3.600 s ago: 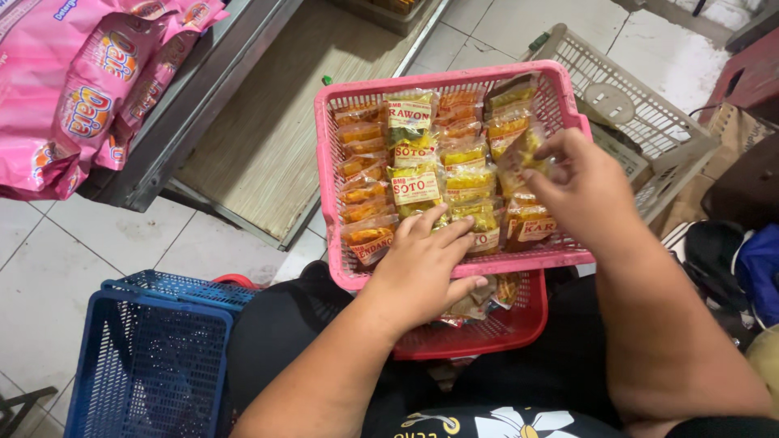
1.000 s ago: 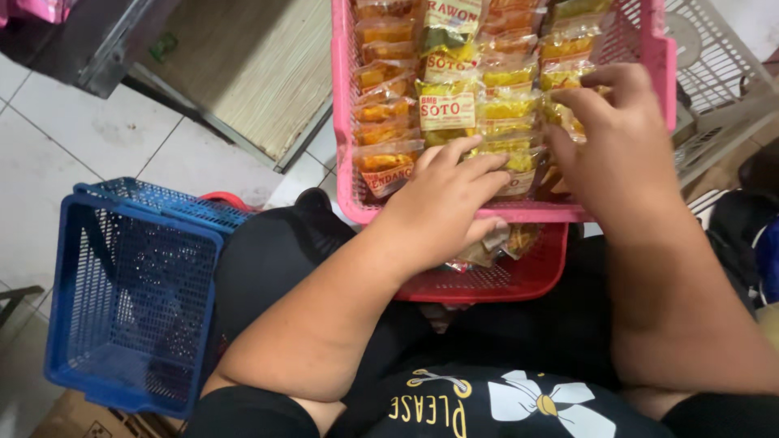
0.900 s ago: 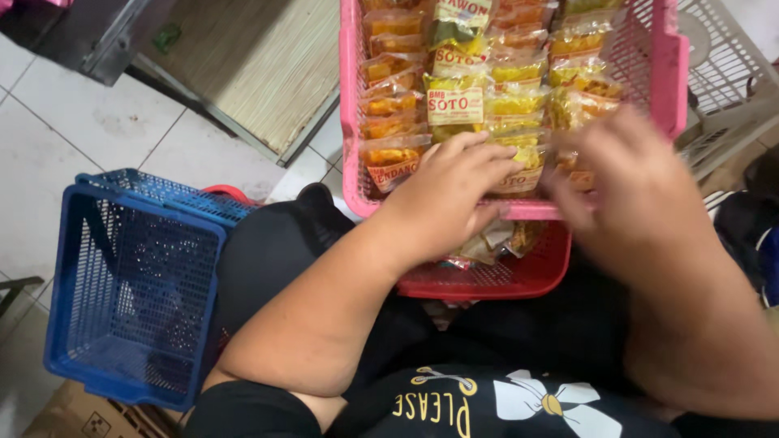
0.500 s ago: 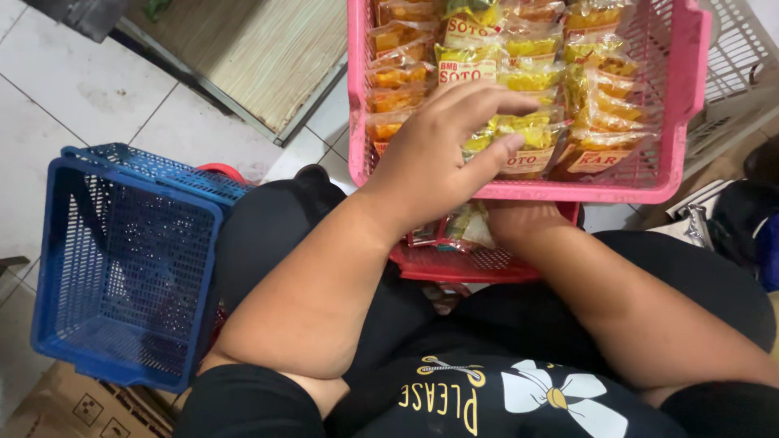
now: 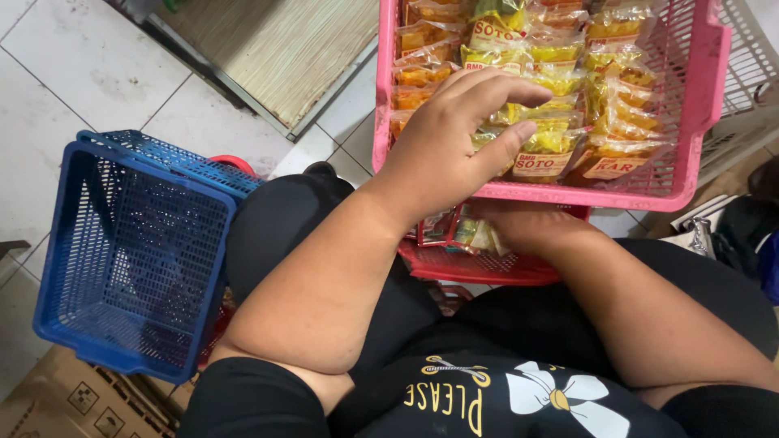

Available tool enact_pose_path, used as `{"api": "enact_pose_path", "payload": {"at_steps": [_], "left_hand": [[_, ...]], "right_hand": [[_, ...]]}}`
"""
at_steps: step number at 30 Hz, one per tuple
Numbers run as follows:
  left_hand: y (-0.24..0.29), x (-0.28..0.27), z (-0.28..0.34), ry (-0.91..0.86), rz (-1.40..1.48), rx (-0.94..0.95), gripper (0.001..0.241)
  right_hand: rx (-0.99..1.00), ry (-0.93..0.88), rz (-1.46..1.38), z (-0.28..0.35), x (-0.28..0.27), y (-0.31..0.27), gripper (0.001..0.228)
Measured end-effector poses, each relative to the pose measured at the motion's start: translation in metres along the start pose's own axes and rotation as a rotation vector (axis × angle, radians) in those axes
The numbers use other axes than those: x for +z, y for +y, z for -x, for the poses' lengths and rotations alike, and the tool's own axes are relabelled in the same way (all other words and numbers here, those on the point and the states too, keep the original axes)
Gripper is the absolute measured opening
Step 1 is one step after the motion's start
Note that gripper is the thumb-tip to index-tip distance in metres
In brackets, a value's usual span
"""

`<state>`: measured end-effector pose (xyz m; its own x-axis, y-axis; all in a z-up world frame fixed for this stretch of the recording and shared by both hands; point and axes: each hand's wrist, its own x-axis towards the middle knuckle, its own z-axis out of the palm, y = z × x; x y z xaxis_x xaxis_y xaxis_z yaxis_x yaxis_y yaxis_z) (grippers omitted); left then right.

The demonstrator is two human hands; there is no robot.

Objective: The person sorts small food packets into a pink plastic basket by picking them up from a pile and arranging them in rows.

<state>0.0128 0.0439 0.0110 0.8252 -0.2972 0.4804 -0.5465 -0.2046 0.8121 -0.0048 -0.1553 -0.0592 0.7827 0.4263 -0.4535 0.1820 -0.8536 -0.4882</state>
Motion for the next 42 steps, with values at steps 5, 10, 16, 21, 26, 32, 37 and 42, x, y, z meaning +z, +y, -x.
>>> {"api": "enact_pose_path", "payload": {"at_steps": [5, 10, 16, 21, 26, 32, 37, 42], "left_hand": [[0.001, 0.000, -0.001, -0.002, -0.001, -0.007, 0.028], [0.003, 0.000, -0.003, 0.004, 0.049, -0.048, 0.027], [-0.004, 0.008, -0.007, -0.013, 0.742, -0.310, 0.034], [-0.004, 0.011, -0.006, 0.012, 1.137, -0.500, 0.059], [0.014, 0.031, -0.005, -0.095, 1.649, -0.613, 0.087], [0.025, 0.042, -0.005, -0.087, 1.563, -0.605, 0.069], [0.012, 0.041, -0.006, 0.103, 1.256, -0.639, 0.047], [-0.006, 0.048, -0.004, 0.111, 1.032, -0.481, 0.049]], "right_hand": [[-0.040, -0.098, 0.256, -0.001, 0.006, 0.002, 0.035], [0.071, -0.452, 0.510, 0.010, -0.011, -0.015, 0.028], [-0.652, -0.107, -0.123, 0.093, -0.102, -0.026, 0.007], [-0.850, 0.434, -0.457, 0.131, -0.129, -0.020, 0.007], [-0.772, 1.078, -0.303, 0.105, -0.102, -0.004, 0.016], [-0.701, 0.971, 0.189, 0.075, -0.099, -0.016, 0.032], [-0.676, 0.957, 0.147, 0.071, -0.102, -0.019, 0.032], [-0.560, 0.888, -0.263, 0.069, -0.100, -0.009, 0.031]]}}
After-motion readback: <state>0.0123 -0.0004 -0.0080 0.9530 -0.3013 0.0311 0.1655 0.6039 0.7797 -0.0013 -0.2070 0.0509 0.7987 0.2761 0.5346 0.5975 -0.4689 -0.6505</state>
